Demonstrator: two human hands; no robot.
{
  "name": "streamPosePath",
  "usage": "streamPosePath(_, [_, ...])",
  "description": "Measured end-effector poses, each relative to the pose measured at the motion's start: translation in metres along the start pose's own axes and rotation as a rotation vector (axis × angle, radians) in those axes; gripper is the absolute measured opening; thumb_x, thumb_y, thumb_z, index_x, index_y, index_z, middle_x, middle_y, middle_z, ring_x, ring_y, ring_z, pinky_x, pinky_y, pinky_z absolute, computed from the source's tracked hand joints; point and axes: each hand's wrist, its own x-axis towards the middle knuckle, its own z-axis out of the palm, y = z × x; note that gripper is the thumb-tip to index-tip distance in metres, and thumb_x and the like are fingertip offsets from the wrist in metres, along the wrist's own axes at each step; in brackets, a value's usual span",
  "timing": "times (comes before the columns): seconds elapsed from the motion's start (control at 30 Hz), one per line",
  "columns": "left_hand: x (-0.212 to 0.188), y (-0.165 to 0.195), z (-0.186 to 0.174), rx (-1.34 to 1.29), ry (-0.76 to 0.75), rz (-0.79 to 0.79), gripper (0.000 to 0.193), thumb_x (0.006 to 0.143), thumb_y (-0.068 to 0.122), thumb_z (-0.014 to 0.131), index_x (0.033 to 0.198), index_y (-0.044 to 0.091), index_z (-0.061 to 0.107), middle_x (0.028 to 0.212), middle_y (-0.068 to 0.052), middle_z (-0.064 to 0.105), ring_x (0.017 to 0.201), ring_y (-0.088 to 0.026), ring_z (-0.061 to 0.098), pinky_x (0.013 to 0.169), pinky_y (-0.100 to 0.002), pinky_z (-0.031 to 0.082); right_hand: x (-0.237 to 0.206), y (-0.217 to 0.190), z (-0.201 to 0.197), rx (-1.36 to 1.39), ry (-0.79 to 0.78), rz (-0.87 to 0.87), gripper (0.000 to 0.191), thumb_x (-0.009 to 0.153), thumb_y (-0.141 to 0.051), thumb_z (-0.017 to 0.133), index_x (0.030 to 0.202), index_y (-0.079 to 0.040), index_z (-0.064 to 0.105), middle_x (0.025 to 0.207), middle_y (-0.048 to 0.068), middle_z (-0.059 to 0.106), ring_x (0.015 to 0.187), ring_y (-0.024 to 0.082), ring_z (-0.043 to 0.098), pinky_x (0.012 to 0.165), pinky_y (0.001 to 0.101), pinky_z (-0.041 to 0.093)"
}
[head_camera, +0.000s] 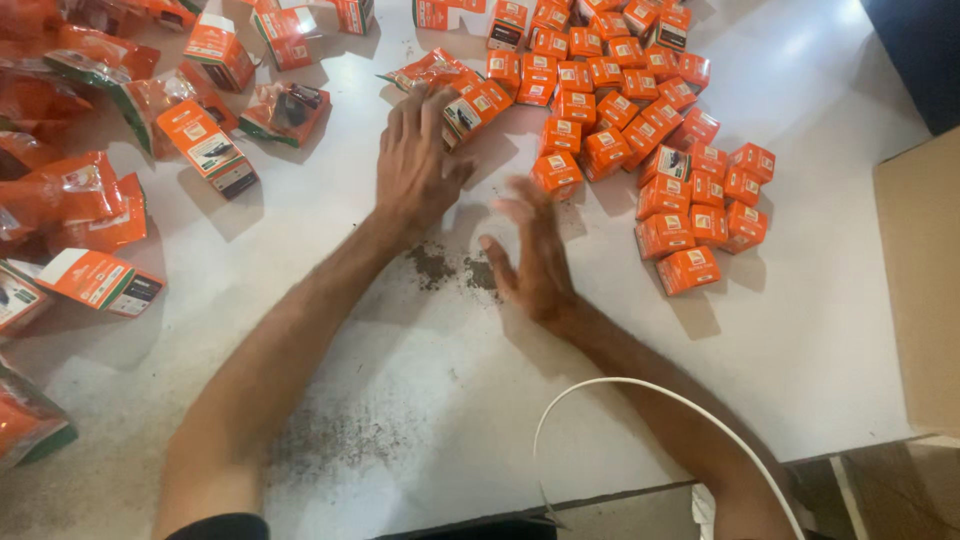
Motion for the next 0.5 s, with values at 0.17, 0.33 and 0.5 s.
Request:
streamPosePath(0.17, [0.001,0.001,0.029,-0.528,-0.138,-0.489,0.041,0.098,0.026,0.071,0.13,0.006,0.054,0.109,-0.016,0.071,0.095,-0.025,0.071,0.086,-0.037,0.057,-0.016,0.048,0.029,0.756,-0.135,0.534,0.057,0.101,-0.015,0.069,0.146,0.001,0.039,0.141,0.015,0.053,0.132,0.023,0.057,0.113,0.0352,0.05])
streamPosePath(0.33, [-0.055,0.011,0.032,-0.884,-0.315,-0.373,0.035,0.099,0.026,0.07,0.12,0.001,0.06,0.12,-0.019,0.06,0.105,-0.023,0.065,0.089,-0.034,0.057,-0.025,0.064,0.033,1.047,-0.024,0.477,0.061,0.107,-0.008,0.064,0.156,-0.001,0.028,0.14,0.008,0.051,0.129,0.015,0.053,0.113,0.0335,0.047])
streamPosePath(0.5, [0.01,-0.016,0.013,-0.256,0.068,0.078,0.026,0.103,0.024,0.074,0.118,0.004,0.065,0.127,-0.018,0.062,0.121,-0.037,0.062,0.103,-0.048,0.052,-0.017,0.033,0.03,0.853,0.009,0.415,0.072,0.103,-0.007,0.072,0.155,0.002,0.024,0.143,0.01,0.049,0.129,0.02,0.052,0.113,0.0351,0.047])
